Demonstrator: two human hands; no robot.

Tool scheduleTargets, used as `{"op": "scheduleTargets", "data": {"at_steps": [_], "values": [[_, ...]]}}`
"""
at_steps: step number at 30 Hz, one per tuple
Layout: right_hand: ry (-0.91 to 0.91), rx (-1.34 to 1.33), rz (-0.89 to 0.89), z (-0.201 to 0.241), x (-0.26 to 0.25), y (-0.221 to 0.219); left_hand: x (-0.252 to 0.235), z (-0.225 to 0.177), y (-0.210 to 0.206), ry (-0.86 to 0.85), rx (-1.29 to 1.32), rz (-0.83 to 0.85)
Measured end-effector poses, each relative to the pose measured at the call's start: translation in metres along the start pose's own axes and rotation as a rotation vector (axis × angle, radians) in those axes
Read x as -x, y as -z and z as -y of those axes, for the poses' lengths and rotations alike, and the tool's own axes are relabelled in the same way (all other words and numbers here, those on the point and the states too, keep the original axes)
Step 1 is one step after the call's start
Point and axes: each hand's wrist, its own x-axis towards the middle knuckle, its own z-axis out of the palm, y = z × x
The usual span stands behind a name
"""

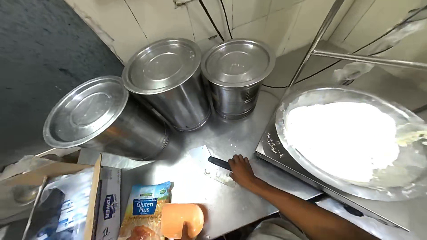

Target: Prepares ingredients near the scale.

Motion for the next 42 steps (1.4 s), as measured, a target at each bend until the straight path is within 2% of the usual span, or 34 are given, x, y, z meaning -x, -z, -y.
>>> {"op": "scheduleTargets", "data": {"at_steps": [4,7,10,12,14,17,19,23,28,32,36,42], "values": [[-0.096,-0.063,0.192,0.011,-0.016,0.015,-0.021,-0.007,0.000,-0.009,-0.066,0.065],[-0.030,-0.158,0.296,-0.005,-0.017,0.019,-0.024,-0.015,-0.007,-0.048,-0.077,0.062],[0.015,-0.516,0.348,-0.028,0.001,0.014,-0.028,-0.010,-0.006,-0.123,-0.045,0.068],[-0.088,-0.896,0.253,-0.042,0.032,0.010,-0.030,-0.008,0.000,-0.137,-0.080,0.096],[-0.156,-1.236,0.055,-0.053,0.063,0.003,-0.034,-0.006,0.009,-0.151,-0.160,0.144],[-0.192,-1.470,-0.176,-0.055,0.091,-0.014,-0.041,-0.003,0.016,-0.175,-0.208,0.179],[-0.228,-1.369,-0.268,-0.048,0.098,-0.024,-0.041,-0.005,0.015,-0.179,-0.204,0.168],[-0.311,-0.883,-0.333,-0.021,0.098,-0.028,-0.043,-0.004,0.013,-0.209,-0.155,0.171],[-0.227,-0.549,-0.325,0.006,0.085,-0.024,-0.049,0.008,0.022,-0.290,-0.126,0.234],[-0.094,-0.414,-0.343,0.012,0.076,-0.030,-0.057,0.020,0.028,-0.306,-0.078,0.303],[0.036,-0.334,-0.434,0.015,0.072,-0.036,-0.061,0.023,0.030,-0.325,-0.062,0.306],[0.068,-0.322,-0.426,0.018,0.071,-0.035,-0.061,0.018,0.031,-0.286,-0.039,0.367]]}}
